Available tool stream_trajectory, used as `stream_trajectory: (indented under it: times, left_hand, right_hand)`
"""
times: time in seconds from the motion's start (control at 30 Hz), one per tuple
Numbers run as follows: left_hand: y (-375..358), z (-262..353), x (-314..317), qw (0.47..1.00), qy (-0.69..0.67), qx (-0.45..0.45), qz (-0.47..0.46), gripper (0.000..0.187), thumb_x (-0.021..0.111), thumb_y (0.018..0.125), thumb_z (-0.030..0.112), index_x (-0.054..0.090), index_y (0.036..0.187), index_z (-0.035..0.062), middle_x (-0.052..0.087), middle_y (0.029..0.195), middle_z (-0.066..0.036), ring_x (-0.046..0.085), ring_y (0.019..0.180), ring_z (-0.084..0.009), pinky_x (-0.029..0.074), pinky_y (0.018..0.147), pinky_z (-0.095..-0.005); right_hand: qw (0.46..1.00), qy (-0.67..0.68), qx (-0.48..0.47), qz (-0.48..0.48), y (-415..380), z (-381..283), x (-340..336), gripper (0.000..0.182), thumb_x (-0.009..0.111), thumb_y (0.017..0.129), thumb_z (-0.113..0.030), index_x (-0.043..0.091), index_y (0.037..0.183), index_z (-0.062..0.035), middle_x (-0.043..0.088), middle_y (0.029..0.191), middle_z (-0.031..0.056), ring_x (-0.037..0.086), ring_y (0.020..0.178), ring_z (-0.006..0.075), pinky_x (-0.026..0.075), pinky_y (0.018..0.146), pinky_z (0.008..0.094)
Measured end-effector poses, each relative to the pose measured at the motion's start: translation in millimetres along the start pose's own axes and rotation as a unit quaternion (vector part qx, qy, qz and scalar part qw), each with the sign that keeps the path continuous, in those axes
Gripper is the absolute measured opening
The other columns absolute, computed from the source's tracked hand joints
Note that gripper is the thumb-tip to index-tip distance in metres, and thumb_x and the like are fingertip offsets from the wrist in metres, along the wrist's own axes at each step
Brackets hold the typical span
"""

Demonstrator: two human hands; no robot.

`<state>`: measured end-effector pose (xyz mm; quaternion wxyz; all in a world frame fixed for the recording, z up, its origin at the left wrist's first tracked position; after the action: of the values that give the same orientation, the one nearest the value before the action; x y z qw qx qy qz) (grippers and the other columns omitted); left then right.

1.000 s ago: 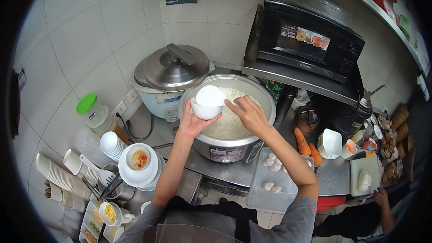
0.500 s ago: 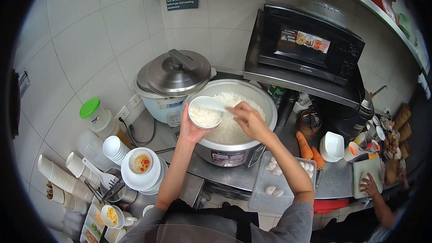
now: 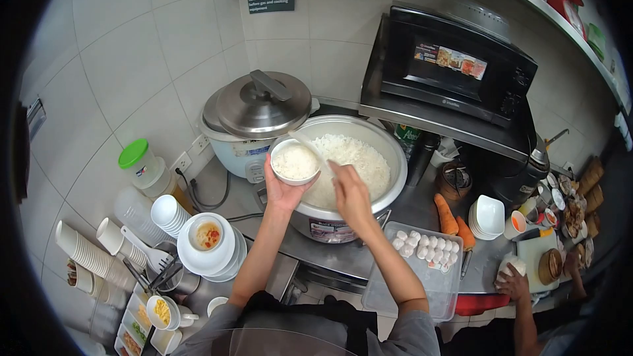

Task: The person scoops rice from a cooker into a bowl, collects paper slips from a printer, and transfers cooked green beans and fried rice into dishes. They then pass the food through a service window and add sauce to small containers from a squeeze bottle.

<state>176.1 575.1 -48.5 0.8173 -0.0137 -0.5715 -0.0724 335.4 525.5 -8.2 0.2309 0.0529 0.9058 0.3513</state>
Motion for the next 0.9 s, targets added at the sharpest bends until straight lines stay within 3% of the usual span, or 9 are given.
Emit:
stream_trajectory:
  times: [0.07,0.17,0.27,0.37,0.5,0.6,0.73,0.87,0.9]
  left_hand:
    - [-5.0,8.3,-2.5,1.0,0.003,-0.014,-0.01,0.068,0.043,0.081,0.062,0.039,0.131,0.0158,0.04,0.135,-0.011,0.038,0.123,-0.0323,0.034,0.097,-0.0558]
    - [-16.8,20.1,-2.4,0.999,0.01,-0.025,-0.028,0.069,0.041,0.081,0.063,0.039,0.131,0.0154,0.04,0.134,-0.012,0.039,0.123,-0.0331,0.035,0.096,-0.0559]
    - [-30.1,29.2,-5.2,0.999,0.004,-0.034,-0.037,0.069,0.041,0.082,0.063,0.038,0.132,0.015,0.039,0.134,-0.012,0.04,0.122,-0.0337,0.036,0.096,-0.0556]
    - [-44.1,41.3,-8.6,0.999,0.001,-0.03,-0.043,0.07,0.04,0.082,0.062,0.036,0.133,0.0146,0.039,0.134,-0.012,0.04,0.121,-0.034,0.037,0.095,-0.0554]
    - [-64.0,54.0,-7.9,0.999,-0.005,-0.014,-0.03,0.07,0.04,0.083,0.062,0.035,0.133,0.0143,0.039,0.135,-0.013,0.041,0.121,-0.0343,0.037,0.095,-0.0564]
    - [-77.7,60.4,-6.4,1.0,-0.018,-0.005,-0.019,0.07,0.04,0.083,0.062,0.034,0.134,0.0144,0.039,0.135,-0.013,0.039,0.122,-0.0347,0.034,0.096,-0.058]
    - [-88.7,67.2,-8.8,0.998,-0.054,-0.001,-0.012,0.07,0.04,0.083,0.063,0.034,0.134,0.015,0.036,0.137,-0.013,0.037,0.124,-0.0348,0.031,0.098,-0.0595]
    - [-92.9,73.5,-10.1,0.998,-0.025,0.043,0.03,0.072,0.038,0.083,0.065,0.032,0.135,0.0161,0.035,0.137,-0.012,0.035,0.125,-0.0328,0.029,0.099,-0.0562]
    - [-92.4,74.9,-9.8,0.997,-0.001,0.058,0.044,0.073,0.036,0.083,0.067,0.032,0.135,0.0165,0.035,0.137,-0.011,0.036,0.125,-0.0313,0.029,0.1,-0.0542]
  right_hand:
    - [1.0,0.006,-0.018,0.004,13.7,-4.1,-15.9,0.028,0.052,0.082,0.005,0.056,0.109,0.0003,0.058,0.091,0.0137,0.059,0.07,0.0189,0.046,0.064,0.0276]
    - [0.989,-0.065,-0.109,-0.072,23.6,-13.6,-25.1,0.027,0.052,0.081,0.005,0.057,0.107,-0.0001,0.059,0.087,0.0121,0.059,0.071,0.0185,0.046,0.065,0.0294]
    - [0.978,-0.038,-0.143,-0.145,22.6,-26.6,-6.4,0.026,0.052,0.081,0.004,0.058,0.106,-0.0002,0.059,0.086,0.0119,0.058,0.071,0.0186,0.046,0.065,0.0282]
    - [0.985,0.042,-0.084,-0.145,39.7,-39.2,-3.8,0.025,0.053,0.08,0.003,0.059,0.104,-0.0014,0.059,0.087,0.0143,0.059,0.071,0.0274,0.046,0.063,0.0317]
    - [0.976,0.037,-0.103,-0.19,42.1,-46.7,19.7,0.027,0.054,0.081,0.002,0.058,0.106,-0.0012,0.059,0.088,0.0145,0.058,0.071,0.0272,0.046,0.064,0.0319]
    - [0.976,0.049,-0.056,-0.203,55.2,-46.4,25.1,0.026,0.054,0.08,0.001,0.058,0.106,-0.0011,0.059,0.089,0.0148,0.058,0.071,0.0284,0.045,0.064,0.0318]
    - [0.963,0.038,-0.14,-0.226,56.9,-38.9,45.6,0.026,0.055,0.08,0.001,0.058,0.106,-0.0006,0.06,0.087,0.0148,0.057,0.068,0.0258,0.045,0.061,0.0304]
    - [0.948,0.145,0.025,-0.283,66.1,-42.6,39.6,0.028,0.056,0.081,-0.001,0.059,0.109,-0.0018,0.061,0.085,0.014,0.058,0.07,0.0268,0.046,0.063,0.0318]
    - [0.949,0.104,-0.021,-0.296,64.8,-47.1,41.2,0.028,0.056,0.08,-0.002,0.06,0.108,-0.0019,0.061,0.085,0.014,0.058,0.069,0.0263,0.046,0.063,0.032]
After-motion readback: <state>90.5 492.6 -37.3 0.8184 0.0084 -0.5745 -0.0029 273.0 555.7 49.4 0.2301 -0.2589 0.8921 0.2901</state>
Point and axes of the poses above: each hand's wrist, its own y-axis towards the middle knuckle, its own x-axis out of the palm, z = x × y, the point moved 2 cm from there along y, towards the middle knuckle
